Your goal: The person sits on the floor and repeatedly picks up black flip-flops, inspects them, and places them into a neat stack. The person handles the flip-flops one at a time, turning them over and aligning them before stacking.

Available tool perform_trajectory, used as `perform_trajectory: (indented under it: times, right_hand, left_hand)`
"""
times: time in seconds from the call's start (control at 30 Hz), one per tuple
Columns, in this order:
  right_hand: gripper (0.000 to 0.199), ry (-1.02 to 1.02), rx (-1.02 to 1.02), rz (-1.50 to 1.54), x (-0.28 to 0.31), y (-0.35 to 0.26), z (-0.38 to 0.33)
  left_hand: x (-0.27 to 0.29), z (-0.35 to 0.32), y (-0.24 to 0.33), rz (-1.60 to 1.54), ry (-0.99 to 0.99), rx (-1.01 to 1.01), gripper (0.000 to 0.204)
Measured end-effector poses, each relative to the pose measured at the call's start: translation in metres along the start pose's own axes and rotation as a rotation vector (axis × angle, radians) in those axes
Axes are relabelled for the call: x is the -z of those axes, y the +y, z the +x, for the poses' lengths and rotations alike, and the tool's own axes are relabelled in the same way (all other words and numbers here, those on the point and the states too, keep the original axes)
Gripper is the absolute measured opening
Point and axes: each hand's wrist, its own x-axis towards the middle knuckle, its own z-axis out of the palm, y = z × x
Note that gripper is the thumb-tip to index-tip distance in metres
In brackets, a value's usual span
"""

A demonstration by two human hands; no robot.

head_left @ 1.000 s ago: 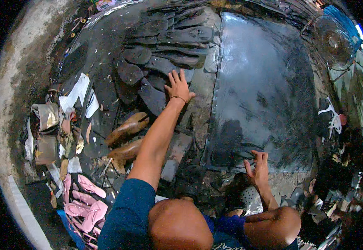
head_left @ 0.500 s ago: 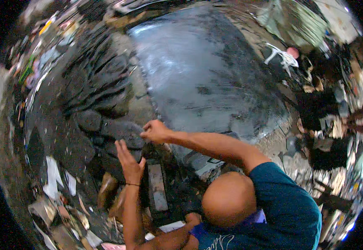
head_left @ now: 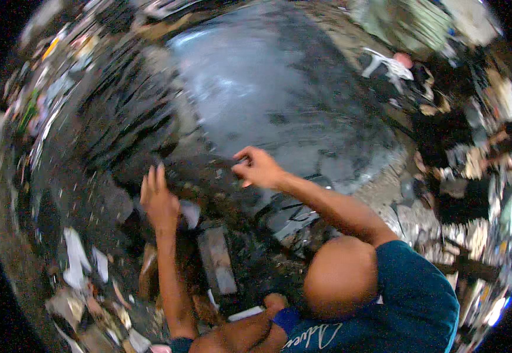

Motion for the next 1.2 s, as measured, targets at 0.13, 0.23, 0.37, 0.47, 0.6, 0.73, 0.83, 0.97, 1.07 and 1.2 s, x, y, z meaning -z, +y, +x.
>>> perform_trajectory:
  times: [0.13,0.23,0.37,0.47,0.6,0.73,0.83,0.97,1.07,1.2]
  right_hand:
    - [0.040,0.039,0.305,-0.113,-0.001,0.021,0.017]
    - [0.038,0.037,0.258,-0.322,0.023,0.027,0.040]
    - [0.041,0.010,0.040,-0.281,0.089,0.040,0.047]
    - [0.042,0.039,-0.025,0.153,0.105,0.043,0.019]
    - [0.036,-0.009,-0.019,0.449,0.077,-0.021,-0.041]
    - [0.050,0.143,0.529,-0.065,0.080,-0.061,-0.076]
    - [0.061,0.006,0.564,-0.338,0.108,-0.042,-0.079]
    - [0.056,-0.156,0.091,-0.185,0.126,-0.016,-0.087]
    - [0.052,-0.043,0.024,-0.003,0.156,0.040,-0.081]
    - [0.052,0.027,-0.187,0.221,0.174,0.071,-0.077]
  left_hand:
    - [-0.011,0.034,-0.027,0.047,-0.147,-0.054,0.071]
    - [-0.029,0.040,-0.060,0.100,0.007,-0.107,0.061]
    - [-0.035,0.039,-0.078,0.122,0.111,-0.029,0.064]
    - [-0.028,0.031,-0.052,0.329,0.003,0.025,0.071]
    - [0.083,0.041,0.112,-0.447,-0.117,-0.364,0.096]
    - [0.113,0.076,0.144,-0.719,0.183,-0.203,0.047]
    - [0.112,0.084,0.124,-1.661,0.138,0.181,0.026]
    - [0.069,0.035,0.123,-1.933,-0.153,0.811,0.031]
    - [0.026,0.001,0.136,-1.859,-0.280,0.740,0.038]
    - [-0.007,-0.037,0.168,-1.768,-0.328,0.927,0.048]
